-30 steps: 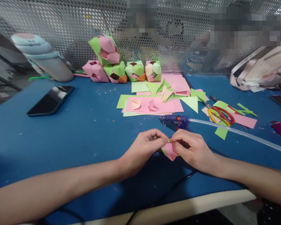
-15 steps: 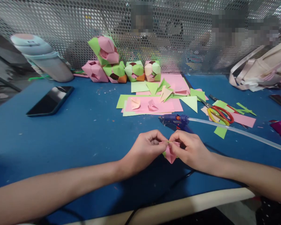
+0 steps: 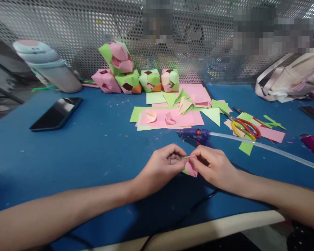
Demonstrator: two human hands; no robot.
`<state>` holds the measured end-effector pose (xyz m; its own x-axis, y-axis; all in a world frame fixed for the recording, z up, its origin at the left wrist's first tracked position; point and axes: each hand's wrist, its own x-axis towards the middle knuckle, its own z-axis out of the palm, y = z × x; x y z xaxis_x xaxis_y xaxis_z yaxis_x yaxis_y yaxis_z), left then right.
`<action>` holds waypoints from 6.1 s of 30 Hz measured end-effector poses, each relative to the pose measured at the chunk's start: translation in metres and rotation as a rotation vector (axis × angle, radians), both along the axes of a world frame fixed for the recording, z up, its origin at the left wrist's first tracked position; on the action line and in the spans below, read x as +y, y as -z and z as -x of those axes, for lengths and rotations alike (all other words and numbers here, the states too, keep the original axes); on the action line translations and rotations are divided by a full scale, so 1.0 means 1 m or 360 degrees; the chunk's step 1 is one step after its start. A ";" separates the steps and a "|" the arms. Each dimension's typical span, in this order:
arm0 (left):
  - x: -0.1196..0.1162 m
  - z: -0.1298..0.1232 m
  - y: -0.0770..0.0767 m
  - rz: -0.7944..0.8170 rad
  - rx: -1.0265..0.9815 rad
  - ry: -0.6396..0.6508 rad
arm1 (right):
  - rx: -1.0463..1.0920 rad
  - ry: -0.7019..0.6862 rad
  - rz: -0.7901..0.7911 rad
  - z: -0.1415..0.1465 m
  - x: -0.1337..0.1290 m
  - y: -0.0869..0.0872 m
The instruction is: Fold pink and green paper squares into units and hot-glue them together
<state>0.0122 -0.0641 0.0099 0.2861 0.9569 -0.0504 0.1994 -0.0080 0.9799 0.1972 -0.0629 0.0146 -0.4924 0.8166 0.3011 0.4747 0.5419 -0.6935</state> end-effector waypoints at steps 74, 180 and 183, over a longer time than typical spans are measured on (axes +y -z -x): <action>0.033 0.014 0.010 -0.0039 -0.0040 -0.0280 | -0.0697 0.0034 -0.0749 -0.025 0.010 -0.009; -0.003 -0.008 -0.011 0.0214 -0.0163 -0.0133 | 0.0118 -0.0098 -0.0029 -0.004 0.004 -0.003; -0.003 -0.008 -0.011 0.0215 -0.0118 -0.0107 | 0.0113 -0.0149 -0.0010 -0.005 0.004 -0.004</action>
<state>0.0197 -0.0672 0.0212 0.2292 0.9600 -0.1611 0.1220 0.1359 0.9832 0.2022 -0.0588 0.0183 -0.5438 0.7660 0.3427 0.3716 0.5860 -0.7201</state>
